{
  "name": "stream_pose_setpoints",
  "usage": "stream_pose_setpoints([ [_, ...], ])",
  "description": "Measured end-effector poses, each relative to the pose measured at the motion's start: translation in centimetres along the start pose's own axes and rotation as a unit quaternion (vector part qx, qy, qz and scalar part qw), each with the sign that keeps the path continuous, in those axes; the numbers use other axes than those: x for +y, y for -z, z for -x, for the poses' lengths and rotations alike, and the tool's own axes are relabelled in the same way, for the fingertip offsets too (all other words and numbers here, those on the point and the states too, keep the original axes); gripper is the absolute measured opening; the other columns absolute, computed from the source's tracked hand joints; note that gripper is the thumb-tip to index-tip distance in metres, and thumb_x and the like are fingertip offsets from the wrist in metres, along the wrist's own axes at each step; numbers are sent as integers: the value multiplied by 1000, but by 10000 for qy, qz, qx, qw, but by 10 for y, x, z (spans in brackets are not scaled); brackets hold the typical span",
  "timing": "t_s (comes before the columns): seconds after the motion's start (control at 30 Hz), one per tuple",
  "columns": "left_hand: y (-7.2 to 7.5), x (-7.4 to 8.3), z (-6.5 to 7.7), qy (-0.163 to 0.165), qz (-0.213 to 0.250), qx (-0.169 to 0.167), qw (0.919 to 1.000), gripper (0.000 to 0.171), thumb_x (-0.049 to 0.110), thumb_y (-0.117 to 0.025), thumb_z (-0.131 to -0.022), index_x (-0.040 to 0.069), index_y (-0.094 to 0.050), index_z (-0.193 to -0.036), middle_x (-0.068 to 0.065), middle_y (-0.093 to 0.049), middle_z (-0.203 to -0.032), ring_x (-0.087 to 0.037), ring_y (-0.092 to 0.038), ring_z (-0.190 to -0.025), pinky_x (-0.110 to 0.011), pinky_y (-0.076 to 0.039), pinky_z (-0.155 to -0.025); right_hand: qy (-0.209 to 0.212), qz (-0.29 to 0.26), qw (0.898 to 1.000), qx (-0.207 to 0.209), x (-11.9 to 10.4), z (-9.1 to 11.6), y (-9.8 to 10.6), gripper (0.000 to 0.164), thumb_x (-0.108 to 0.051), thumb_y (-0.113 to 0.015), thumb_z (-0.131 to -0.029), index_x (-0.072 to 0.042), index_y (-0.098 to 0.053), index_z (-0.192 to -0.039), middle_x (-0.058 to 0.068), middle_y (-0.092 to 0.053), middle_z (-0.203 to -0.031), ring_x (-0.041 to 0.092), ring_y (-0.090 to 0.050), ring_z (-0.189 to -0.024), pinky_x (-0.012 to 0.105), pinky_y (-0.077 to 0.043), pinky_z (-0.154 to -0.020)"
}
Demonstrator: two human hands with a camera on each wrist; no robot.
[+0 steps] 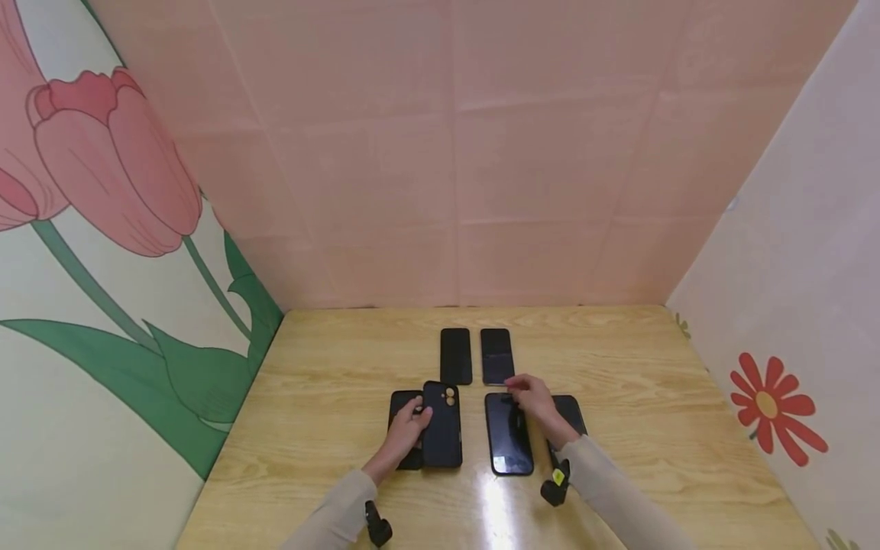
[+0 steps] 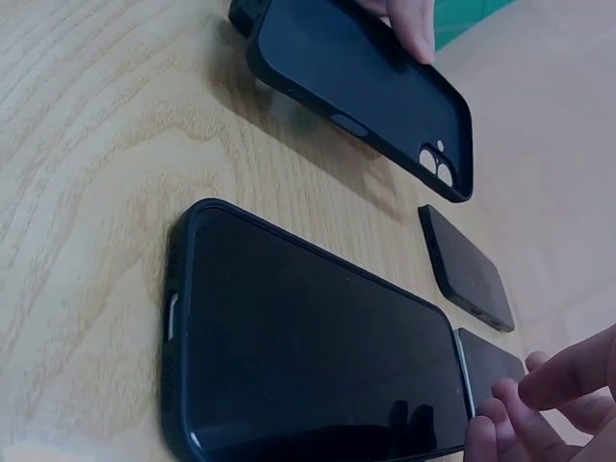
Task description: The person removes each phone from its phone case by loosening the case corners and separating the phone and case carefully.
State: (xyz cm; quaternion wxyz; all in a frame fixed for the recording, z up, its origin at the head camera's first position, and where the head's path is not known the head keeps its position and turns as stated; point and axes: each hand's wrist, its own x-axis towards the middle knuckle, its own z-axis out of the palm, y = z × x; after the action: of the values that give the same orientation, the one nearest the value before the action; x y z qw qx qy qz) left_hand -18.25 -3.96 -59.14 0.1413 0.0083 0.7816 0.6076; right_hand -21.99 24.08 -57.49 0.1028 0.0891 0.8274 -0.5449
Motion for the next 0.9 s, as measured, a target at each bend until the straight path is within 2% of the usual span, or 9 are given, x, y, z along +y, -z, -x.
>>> stream_pose_setpoints([
  [0.07,0,1,0,-24,-45,-15,10000,53,26,-52,-105,-8,-41,-144,-25,-64,-118,-28,-67,-90,-40,-56,-68,-107,16,9999,36,0,0,1,32,8,-43,-93,12,-57,-122,26,-60,-114,28,-56,-92,40,-49,-78],
  [0.23,-2,5,-2,36,-87,-102,9999,54,27,-52,-104,-8,-40,-144,-24,-66,-116,-27,-69,-87,-40,-56,-69,-146,4,9999,38,1,1,3,33,9,-44,-92,12,-57,-122,27,-59,-113,26,-55,-90,37,-49,-75],
  [0.4,-6,5,-2,70,-147,-141,9998,55,25,-51,-105,-9,-37,-146,-25,-66,-116,-29,-70,-86,-39,-57,-67,-40,-20,10000,-66,2,5,3,33,9,-45,-91,13,-57,-121,30,-60,-113,26,-56,-88,38,-50,-73],
  [0.6,-13,5,-3,36,-240,-183,9995,54,24,-50,-105,-7,-38,-147,-26,-60,-127,-32,-65,-103,-42,-56,-76,-5,-96,9999,-103,3,9,4,33,10,-46,-89,14,-58,-120,30,-61,-112,26,-57,-88,36,-49,-71],
  [0.7,-15,4,-3,71,-293,-217,9993,55,25,-50,-105,-6,-37,-147,-27,-59,-129,-32,-63,-106,-45,-54,-84,-36,-124,9998,-126,3,9,4,33,9,-47,-89,14,-58,-120,29,-61,-113,25,-57,-89,37,-49,-72],
  [0.8,-16,3,-2,91,-393,-264,9988,56,26,-50,-105,-8,-35,-148,-26,-59,-129,-29,-64,-104,-46,-51,-89,-24,-139,9998,-161,3,10,4,34,9,-47,-89,14,-57,-121,30,-61,-114,25,-58,-89,38,-50,-73],
  [0.9,-17,3,-1,25,-705,-321,9970,56,24,-49,-105,-6,-33,-150,-24,-65,-117,-26,-68,-86,-42,-55,-77,-14,-185,9997,-153,4,12,4,34,9,-47,-89,14,-58,-120,29,-61,-112,24,-58,-88,38,-50,-73],
])
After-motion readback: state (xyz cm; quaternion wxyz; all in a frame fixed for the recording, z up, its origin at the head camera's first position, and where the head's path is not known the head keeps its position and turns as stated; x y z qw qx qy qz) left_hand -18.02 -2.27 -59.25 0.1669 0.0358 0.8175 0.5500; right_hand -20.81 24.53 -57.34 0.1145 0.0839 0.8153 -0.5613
